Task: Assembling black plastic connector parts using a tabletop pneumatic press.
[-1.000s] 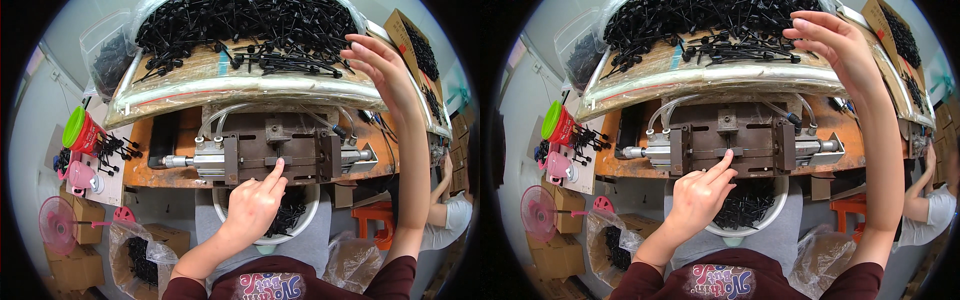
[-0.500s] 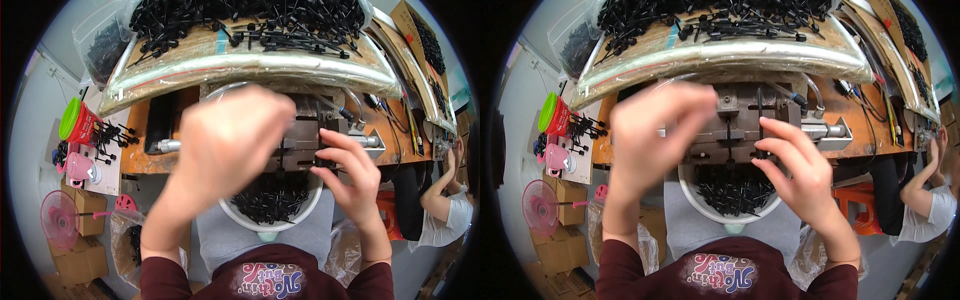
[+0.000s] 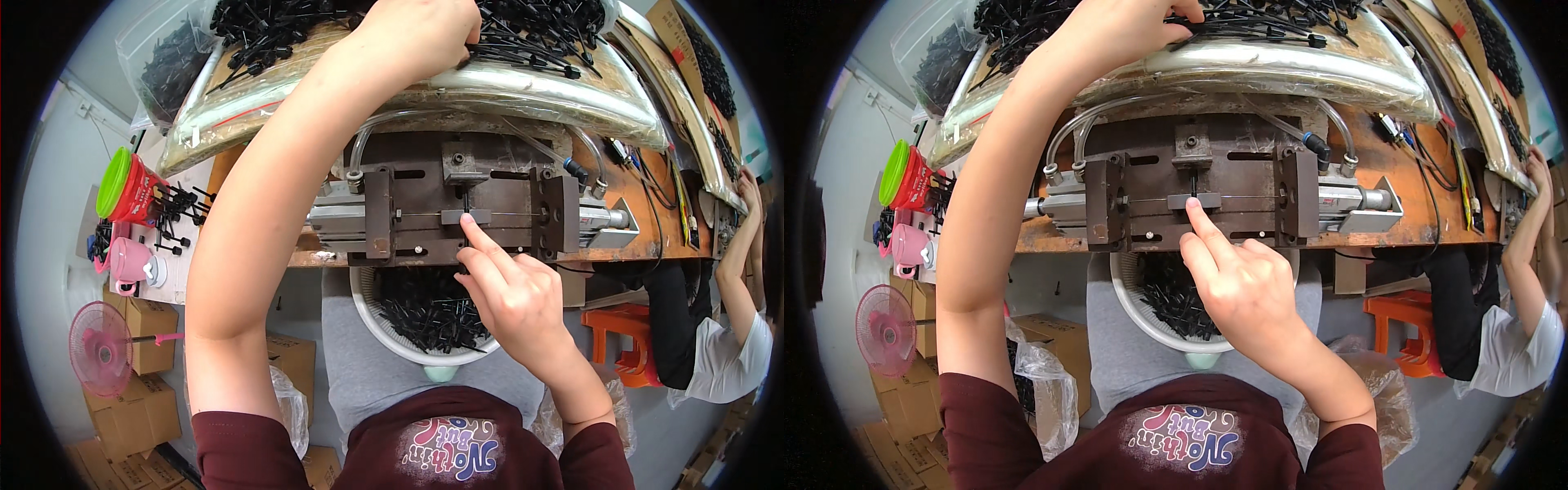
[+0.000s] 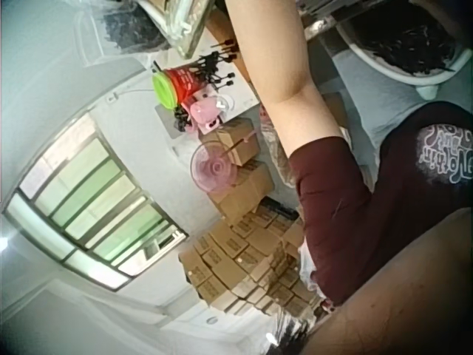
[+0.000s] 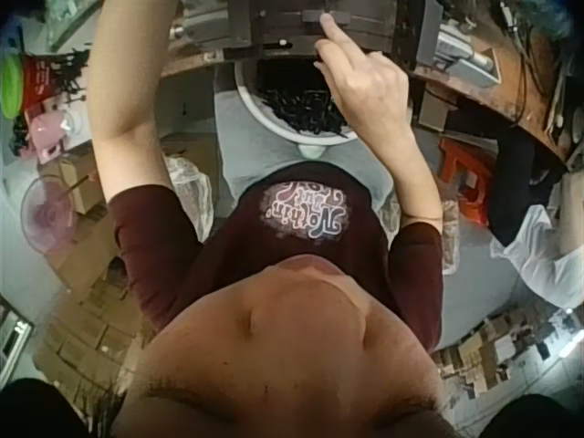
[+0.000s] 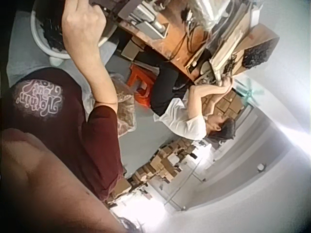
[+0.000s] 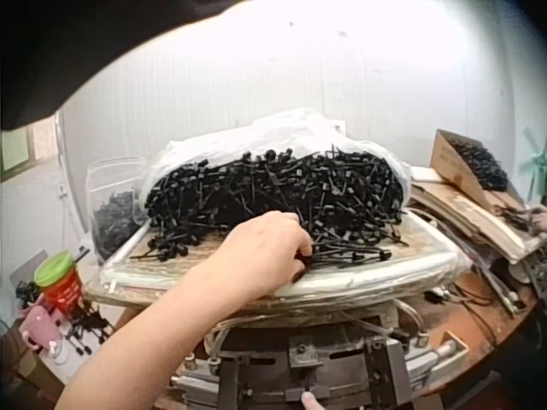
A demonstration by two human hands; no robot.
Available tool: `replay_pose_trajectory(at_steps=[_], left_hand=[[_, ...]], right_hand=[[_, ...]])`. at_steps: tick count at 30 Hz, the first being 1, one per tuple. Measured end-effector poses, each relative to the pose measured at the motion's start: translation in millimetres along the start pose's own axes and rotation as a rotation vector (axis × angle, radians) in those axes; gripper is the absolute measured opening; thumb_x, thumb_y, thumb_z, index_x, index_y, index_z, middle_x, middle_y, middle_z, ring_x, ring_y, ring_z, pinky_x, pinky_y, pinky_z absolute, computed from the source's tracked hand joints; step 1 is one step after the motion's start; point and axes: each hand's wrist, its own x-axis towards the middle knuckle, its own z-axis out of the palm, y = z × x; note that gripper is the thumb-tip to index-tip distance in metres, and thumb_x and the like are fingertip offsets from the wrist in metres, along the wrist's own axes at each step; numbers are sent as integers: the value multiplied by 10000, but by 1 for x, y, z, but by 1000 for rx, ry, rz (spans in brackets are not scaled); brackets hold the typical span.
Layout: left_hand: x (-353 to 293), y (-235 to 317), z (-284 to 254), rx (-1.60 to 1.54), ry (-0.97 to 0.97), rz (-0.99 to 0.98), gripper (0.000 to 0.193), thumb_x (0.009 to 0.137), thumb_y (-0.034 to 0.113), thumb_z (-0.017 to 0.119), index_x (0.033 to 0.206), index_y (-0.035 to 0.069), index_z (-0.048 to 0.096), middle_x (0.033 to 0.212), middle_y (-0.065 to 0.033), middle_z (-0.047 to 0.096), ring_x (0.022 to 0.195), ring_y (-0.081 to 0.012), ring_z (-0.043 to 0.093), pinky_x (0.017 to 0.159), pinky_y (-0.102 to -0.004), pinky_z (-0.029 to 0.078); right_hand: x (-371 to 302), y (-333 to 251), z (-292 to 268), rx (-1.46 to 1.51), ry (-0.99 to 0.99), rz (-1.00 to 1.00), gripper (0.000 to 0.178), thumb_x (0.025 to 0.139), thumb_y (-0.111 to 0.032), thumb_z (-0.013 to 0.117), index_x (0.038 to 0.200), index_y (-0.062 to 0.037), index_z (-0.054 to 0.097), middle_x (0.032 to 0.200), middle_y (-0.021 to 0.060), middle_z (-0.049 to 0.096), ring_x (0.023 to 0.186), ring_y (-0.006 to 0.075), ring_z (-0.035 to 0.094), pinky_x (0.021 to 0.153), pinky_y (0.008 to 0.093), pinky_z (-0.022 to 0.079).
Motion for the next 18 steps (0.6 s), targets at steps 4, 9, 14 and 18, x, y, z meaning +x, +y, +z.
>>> replay_pose_trajectory(at_steps=[4,9,14,18], left_hand=[[4,2,-2,-96,-48,-97,203,701,97,695,889,35,733,923,-163,659,938,-310,629,820,-388,518],[10,-2,-14,-201,-106,-204,167,717,106,694,852,16,733,859,-170,694,831,-303,671,745,-371,545],[4,-14,-20,-376,53,-271,229,782,148,683,934,-19,722,837,-182,704,770,-219,687,702,-321,534],[-3,-32,-24,-915,208,-441,241,902,151,598,997,-55,679,886,-95,692,797,-132,641,744,-268,515]], right_hand=[[1,-1,-2,-2,-27,19,209,707,-88,741,876,-55,624,1189,102,646,513,171,558,527,261,468],[-2,1,-2,1,-18,21,212,710,-101,742,881,-59,624,1194,95,645,515,172,554,531,266,471],[5,2,-8,101,24,-4,223,722,-122,713,906,-35,621,1129,131,660,501,187,559,527,286,480],[24,8,-26,275,109,14,246,754,-165,741,938,-39,639,1028,124,676,626,229,641,586,317,520]])
